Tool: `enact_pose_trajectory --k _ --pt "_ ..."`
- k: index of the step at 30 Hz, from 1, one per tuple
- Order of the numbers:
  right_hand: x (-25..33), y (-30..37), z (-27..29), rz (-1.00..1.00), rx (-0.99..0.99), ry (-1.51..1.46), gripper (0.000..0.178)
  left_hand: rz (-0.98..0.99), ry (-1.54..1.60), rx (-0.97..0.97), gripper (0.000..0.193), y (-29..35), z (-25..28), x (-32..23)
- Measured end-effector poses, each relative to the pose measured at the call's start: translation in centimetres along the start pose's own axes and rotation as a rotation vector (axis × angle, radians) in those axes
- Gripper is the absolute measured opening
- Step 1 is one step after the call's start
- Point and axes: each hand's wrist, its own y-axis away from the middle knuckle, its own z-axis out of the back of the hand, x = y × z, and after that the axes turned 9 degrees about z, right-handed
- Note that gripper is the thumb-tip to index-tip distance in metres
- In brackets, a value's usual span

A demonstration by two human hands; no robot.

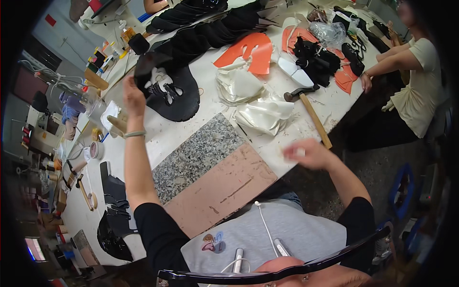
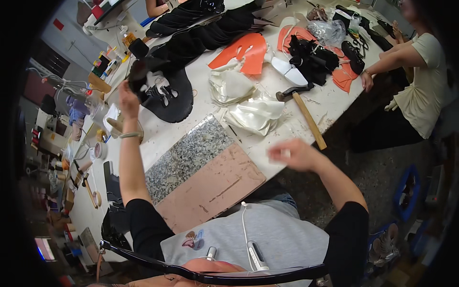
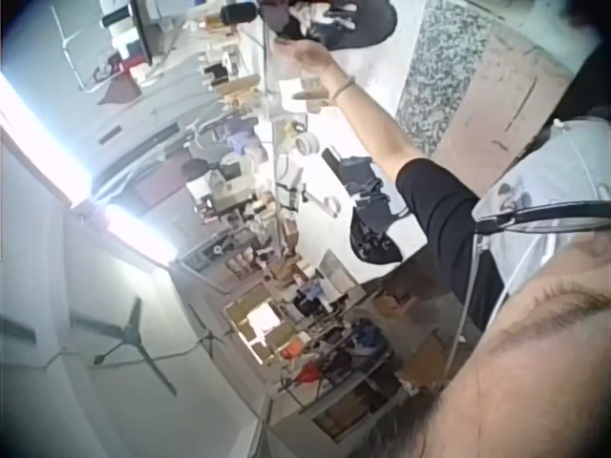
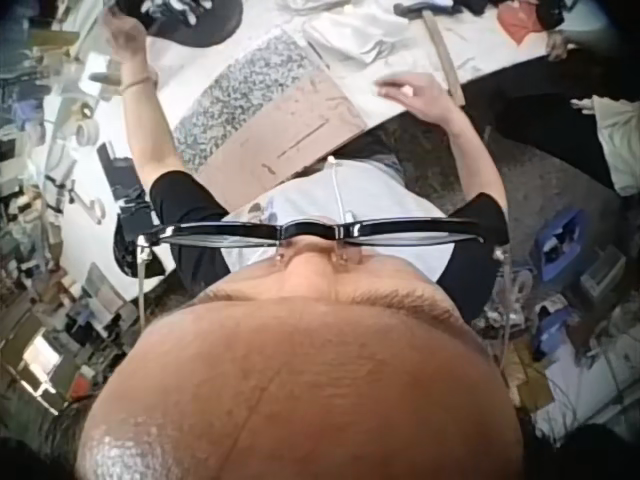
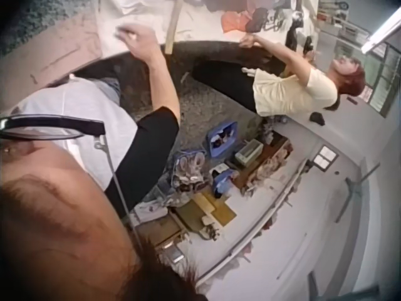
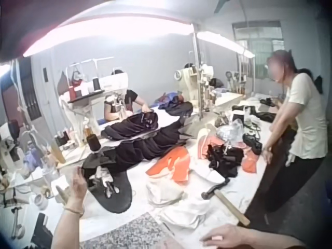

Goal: The person aligns and presses reinforcement lining pieces onto shoe upper components by hand on a work block, then smooths them down and peels away the protective film.

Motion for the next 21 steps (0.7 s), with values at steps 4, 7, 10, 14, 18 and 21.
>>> enact_pose_trajectory --k 4,7,10,14,18,21 --pt "-4.6 -5.5 1.7 0.211 -0.664 0.506 0.023 -0.231 -0.063 0.208 0.021 -0.2 7.4 -7.7" --pt "-7.4 -8.9 -0.3 0.107 -0.665 0.793 0.022 -0.35 0.124 0.443 0.018 7.0 13.1 -12.0" --pt "-8.1 -9.8 0.5 -0.047 -0.597 0.949 0.019 -0.309 0.214 0.889 0.02 16.2 18.6 -15.3" --pt "-3.0 -10.0 1.6 0.341 -0.732 0.968 0.016 0.161 0.262 1.164 0.04 22.7 23.5 -18.3" --pt "5.7 -9.7 -2.4 0.437 -0.461 0.453 0.027 0.969 0.572 0.804 0.058 22.9 24.1 -20.9" --pt "9.3 -9.3 -6.4 0.553 -0.18 0.175 0.033 1.124 0.892 0.773 0.08 23.7 23.1 -20.7"
